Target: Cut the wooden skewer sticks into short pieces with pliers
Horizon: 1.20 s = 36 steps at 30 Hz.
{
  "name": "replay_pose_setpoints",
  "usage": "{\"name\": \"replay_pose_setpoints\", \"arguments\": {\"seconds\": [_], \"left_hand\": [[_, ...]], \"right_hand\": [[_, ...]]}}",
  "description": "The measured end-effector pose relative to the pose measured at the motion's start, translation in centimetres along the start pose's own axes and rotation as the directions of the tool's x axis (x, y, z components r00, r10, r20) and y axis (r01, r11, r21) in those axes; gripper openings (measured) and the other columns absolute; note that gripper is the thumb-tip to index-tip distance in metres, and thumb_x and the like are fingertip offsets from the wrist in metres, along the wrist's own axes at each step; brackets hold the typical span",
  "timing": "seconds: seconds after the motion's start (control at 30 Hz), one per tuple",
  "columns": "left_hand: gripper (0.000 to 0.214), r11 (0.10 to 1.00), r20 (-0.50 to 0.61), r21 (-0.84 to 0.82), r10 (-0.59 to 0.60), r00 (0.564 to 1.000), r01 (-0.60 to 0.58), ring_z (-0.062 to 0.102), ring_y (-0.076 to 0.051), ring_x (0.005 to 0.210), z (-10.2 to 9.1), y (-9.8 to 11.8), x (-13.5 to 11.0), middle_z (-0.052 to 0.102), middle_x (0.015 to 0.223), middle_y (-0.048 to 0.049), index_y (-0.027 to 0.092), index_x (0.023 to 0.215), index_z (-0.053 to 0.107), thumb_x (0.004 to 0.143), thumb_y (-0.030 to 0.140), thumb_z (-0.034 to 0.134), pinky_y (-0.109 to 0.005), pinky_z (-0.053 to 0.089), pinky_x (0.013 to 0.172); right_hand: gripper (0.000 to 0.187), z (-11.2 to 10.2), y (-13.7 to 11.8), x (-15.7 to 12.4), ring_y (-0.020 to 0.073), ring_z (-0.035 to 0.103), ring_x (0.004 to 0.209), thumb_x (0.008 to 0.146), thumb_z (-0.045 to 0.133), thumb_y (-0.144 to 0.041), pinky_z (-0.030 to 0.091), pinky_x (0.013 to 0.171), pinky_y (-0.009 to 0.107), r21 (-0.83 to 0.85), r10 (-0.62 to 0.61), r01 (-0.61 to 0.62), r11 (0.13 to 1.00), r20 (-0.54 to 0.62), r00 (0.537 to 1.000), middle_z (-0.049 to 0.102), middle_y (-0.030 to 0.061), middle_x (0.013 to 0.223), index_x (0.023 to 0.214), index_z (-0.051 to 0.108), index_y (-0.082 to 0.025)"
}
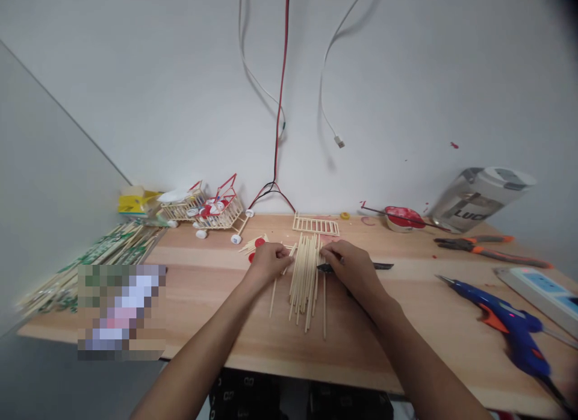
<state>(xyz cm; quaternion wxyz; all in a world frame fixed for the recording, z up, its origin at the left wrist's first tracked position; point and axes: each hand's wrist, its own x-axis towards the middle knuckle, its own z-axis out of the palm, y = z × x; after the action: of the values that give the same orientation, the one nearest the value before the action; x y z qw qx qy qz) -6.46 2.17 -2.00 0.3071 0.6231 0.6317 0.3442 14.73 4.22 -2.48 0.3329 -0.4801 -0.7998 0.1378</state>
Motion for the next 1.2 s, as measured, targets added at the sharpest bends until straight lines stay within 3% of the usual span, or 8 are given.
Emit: {"name": "replay_pose_setpoints", "arguments": {"seconds": [0.23, 0.37, 0.6, 0.8, 0.9, 1.07, 1.2], "left_hand": [[0.019, 0.935, 0.030, 0.346, 0.067, 0.997, -0.073, 0.049, -0.016, 0.062, 1.8, 0.4, 0.5, 0.050, 0.054, -0.0001, 0.018, 0.049, 0.048, 0.063, 0.012, 0.060, -0.026, 0.032, 0.061], [0.020, 0.930, 0.034, 0.366, 0.030, 0.999, -0.040, 0.052, -0.018, 0.066, 2.2, 0.3, 1.1, 0.051, 0.054, -0.0021, 0.018, 0.047, 0.048, 0.060, 0.010, 0.060, -0.028, 0.035, 0.064], [0.021, 0.922, 0.073, 0.382, -0.100, 0.992, 0.065, 0.055, -0.018, 0.063, 1.2, 0.7, 1.6, 0.049, 0.046, 0.0000, 0.018, 0.042, 0.047, 0.051, 0.008, 0.063, -0.026, 0.040, 0.062], [0.025, 0.912, 0.049, 0.395, -0.140, 0.989, 0.110, 0.061, -0.029, 0.086, 1.5, 1.9, 2.0, 0.062, 0.062, -0.0104, 0.017, 0.043, 0.047, 0.044, -0.003, 0.061, -0.033, 0.042, 0.077], [0.028, 0.909, 0.039, 0.396, -0.162, 0.986, 0.134, 0.062, -0.030, 0.086, 1.7, 2.3, 2.0, 0.063, 0.064, -0.0122, 0.017, 0.041, 0.043, 0.041, -0.006, 0.059, -0.034, 0.043, 0.077], [0.029, 0.915, 0.124, 0.359, -0.242, 0.962, 0.184, 0.058, -0.023, 0.053, -0.5, 2.5, 1.0, 0.047, 0.036, -0.0040, 0.017, 0.032, 0.041, 0.045, 0.000, 0.061, -0.030, 0.043, 0.058], [0.025, 0.956, 0.200, 0.252, -0.204, 0.958, 0.151, 0.049, -0.013, 0.043, -3.3, 3.1, 0.1, 0.042, 0.035, 0.0018, 0.016, 0.037, 0.045, 0.055, 0.011, 0.061, -0.024, 0.039, 0.050]], "right_hand": [[0.023, 0.5, -0.2, -0.2, 0.0184, 0.059, 0.078, 0.089, 0.046, -0.028, 0.040, 0.071, 0.029, -0.060, -0.052, 0.055, 0.997, 0.053, 0.997, 0.065, 0.0035, 0.081, 0.076, 0.065, -0.021], [0.023, 0.6, -0.4, -0.3, 0.0187, 0.058, 0.079, 0.089, 0.046, -0.027, 0.039, 0.070, 0.029, -0.072, -0.061, 0.067, 0.995, 0.074, 0.995, 0.065, 0.0038, 0.081, 0.077, 0.064, -0.021], [0.022, 0.4, -0.5, -0.3, 0.0182, 0.058, 0.078, 0.089, 0.046, -0.028, 0.039, 0.070, 0.028, -0.043, -0.050, 0.054, 0.998, 0.073, 0.996, 0.065, 0.0033, 0.080, 0.076, 0.064, -0.021], [0.022, 0.4, -0.8, -0.4, 0.0182, 0.058, 0.078, 0.089, 0.047, -0.026, 0.038, 0.070, 0.029, -0.034, -0.072, 0.075, 0.997, 0.080, 0.994, 0.065, 0.0032, 0.079, 0.076, 0.063, -0.021], [0.021, 0.4, -0.8, -0.4, 0.0185, 0.058, 0.079, 0.088, 0.047, -0.026, 0.038, 0.071, 0.029, -0.029, -0.074, 0.077, 0.997, 0.078, 0.994, 0.065, 0.0033, 0.080, 0.077, 0.064, -0.021], [0.023, 0.5, -0.6, -0.3, 0.0190, 0.058, 0.079, 0.089, 0.046, -0.029, 0.039, 0.072, 0.030, -0.004, -0.077, 0.077, 0.997, 0.083, 0.994, 0.065, 0.0037, 0.081, 0.076, 0.064, -0.021], [0.025, 0.5, -0.9, -0.3, 0.0197, 0.059, 0.081, 0.088, 0.047, -0.031, 0.041, 0.074, 0.032, 0.092, -0.068, 0.062, 0.994, 0.066, 0.995, 0.067, 0.0047, 0.082, 0.075, 0.065, -0.020]]}}
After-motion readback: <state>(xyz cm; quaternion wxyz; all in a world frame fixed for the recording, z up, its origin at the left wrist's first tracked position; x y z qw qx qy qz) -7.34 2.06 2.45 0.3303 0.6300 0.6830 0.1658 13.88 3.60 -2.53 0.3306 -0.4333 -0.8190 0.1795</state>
